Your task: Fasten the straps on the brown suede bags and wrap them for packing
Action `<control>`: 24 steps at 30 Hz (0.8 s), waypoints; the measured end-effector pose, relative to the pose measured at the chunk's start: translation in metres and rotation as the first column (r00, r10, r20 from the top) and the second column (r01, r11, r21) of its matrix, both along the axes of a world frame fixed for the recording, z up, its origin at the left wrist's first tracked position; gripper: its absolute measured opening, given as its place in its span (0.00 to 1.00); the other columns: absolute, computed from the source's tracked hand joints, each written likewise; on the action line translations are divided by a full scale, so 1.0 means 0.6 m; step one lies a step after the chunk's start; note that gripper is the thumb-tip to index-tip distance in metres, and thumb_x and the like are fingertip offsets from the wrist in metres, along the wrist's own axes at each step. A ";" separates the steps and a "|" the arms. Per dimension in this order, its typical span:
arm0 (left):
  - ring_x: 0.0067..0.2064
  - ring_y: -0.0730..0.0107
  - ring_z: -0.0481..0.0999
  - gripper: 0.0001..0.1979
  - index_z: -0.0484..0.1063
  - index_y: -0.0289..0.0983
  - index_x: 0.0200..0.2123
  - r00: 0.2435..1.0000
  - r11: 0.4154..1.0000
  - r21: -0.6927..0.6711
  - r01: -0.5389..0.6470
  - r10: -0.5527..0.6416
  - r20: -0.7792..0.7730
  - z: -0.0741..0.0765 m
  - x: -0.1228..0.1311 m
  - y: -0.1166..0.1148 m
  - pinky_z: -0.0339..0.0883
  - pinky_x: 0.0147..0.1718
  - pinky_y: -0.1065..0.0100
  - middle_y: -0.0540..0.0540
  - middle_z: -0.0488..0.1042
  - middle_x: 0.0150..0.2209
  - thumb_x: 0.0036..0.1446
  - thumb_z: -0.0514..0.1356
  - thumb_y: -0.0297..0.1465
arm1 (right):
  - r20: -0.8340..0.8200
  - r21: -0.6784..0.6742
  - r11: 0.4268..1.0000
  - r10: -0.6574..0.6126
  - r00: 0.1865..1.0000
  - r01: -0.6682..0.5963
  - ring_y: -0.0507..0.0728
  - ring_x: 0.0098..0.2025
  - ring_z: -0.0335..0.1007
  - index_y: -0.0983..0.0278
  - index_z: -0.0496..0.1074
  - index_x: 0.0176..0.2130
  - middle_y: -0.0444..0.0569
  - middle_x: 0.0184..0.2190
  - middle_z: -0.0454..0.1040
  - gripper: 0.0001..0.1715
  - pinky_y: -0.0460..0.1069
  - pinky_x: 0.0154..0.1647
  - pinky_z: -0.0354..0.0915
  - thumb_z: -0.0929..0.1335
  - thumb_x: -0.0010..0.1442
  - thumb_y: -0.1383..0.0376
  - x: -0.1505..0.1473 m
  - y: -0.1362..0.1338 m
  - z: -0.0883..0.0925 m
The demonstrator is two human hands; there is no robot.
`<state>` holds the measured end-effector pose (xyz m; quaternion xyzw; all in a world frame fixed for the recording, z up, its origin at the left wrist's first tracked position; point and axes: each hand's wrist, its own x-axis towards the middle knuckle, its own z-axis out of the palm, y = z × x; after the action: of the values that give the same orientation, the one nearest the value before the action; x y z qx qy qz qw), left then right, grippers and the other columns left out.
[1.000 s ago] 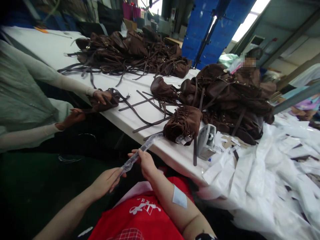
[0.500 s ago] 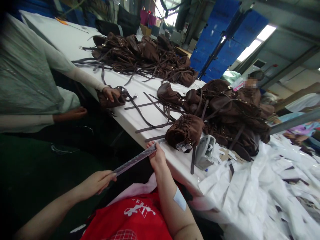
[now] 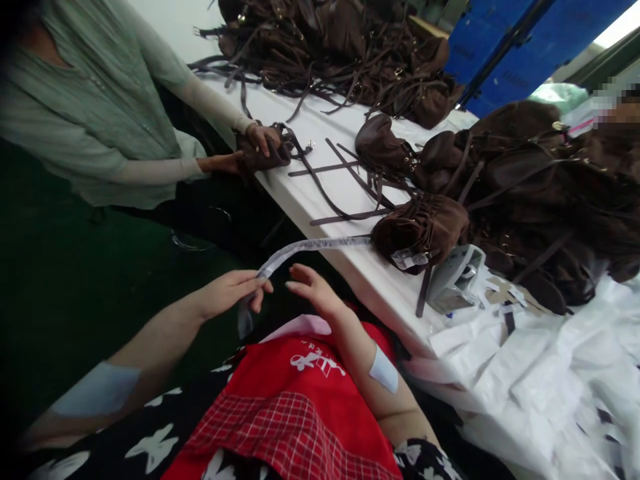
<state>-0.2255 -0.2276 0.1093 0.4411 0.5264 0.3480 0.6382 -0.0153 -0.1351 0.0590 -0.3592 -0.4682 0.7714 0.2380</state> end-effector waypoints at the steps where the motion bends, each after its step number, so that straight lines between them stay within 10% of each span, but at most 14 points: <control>1: 0.26 0.70 0.73 0.19 0.71 0.34 0.39 1.000 0.999 0.039 -0.017 0.016 0.024 0.007 0.011 0.011 0.67 0.29 0.69 0.49 0.74 0.23 0.61 0.54 0.46 | 0.009 0.026 0.985 0.170 0.985 -0.170 0.58 0.56 0.68 0.61 0.74 0.50 0.49 0.51 0.75 0.32 0.54 0.60 0.61 0.79 0.46 0.61 -0.015 -0.022 -0.003; 5: 0.32 0.68 0.77 0.16 0.71 0.36 0.43 0.918 0.975 0.197 0.104 -0.018 -0.396 0.012 0.039 0.058 0.70 0.35 0.67 0.47 0.77 0.29 0.66 0.48 0.39 | -0.095 -0.010 0.768 0.637 0.765 -0.640 0.56 0.49 0.72 0.65 0.77 0.42 0.47 0.42 0.78 0.21 0.52 0.60 0.60 0.76 0.51 0.56 -0.052 -0.078 0.009; 8: 0.41 0.60 0.79 0.17 0.74 0.37 0.42 0.534 0.972 0.109 0.207 -0.019 -0.845 -0.015 0.028 0.086 0.68 0.43 0.62 0.42 0.80 0.38 0.66 0.47 0.37 | -0.307 -0.139 0.695 0.647 0.698 -0.705 0.55 0.44 0.75 0.68 0.77 0.39 0.50 0.38 0.79 0.19 0.52 0.57 0.63 0.74 0.55 0.55 -0.041 -0.079 0.037; 17: 0.43 0.48 0.80 0.19 0.76 0.36 0.40 0.314 0.997 -0.065 0.039 -0.074 -0.946 -0.108 -0.076 0.126 0.70 0.39 0.57 0.34 0.80 0.41 0.64 0.47 0.36 | -0.417 -0.076 0.873 0.411 0.811 -0.482 0.59 0.31 0.77 0.69 0.75 0.32 0.51 0.21 0.77 0.23 0.53 0.40 0.69 0.76 0.49 0.52 0.076 0.009 0.081; 24: 0.52 0.45 0.76 0.24 0.67 0.31 0.56 0.319 0.992 0.123 -0.013 0.121 -0.940 -0.069 -0.048 0.121 0.69 0.50 0.51 0.31 0.76 0.51 0.63 0.50 0.40 | -0.394 -0.071 0.929 0.307 0.866 -0.362 0.54 0.15 0.67 0.67 0.71 0.32 0.41 0.09 0.66 0.25 0.50 0.29 0.66 0.70 0.55 0.46 0.113 0.020 0.099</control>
<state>-0.2546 -0.1552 0.0679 0.5682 0.8002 0.0760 0.1762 0.0525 -0.1230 0.1187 -0.1338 -0.4126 0.8869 0.1591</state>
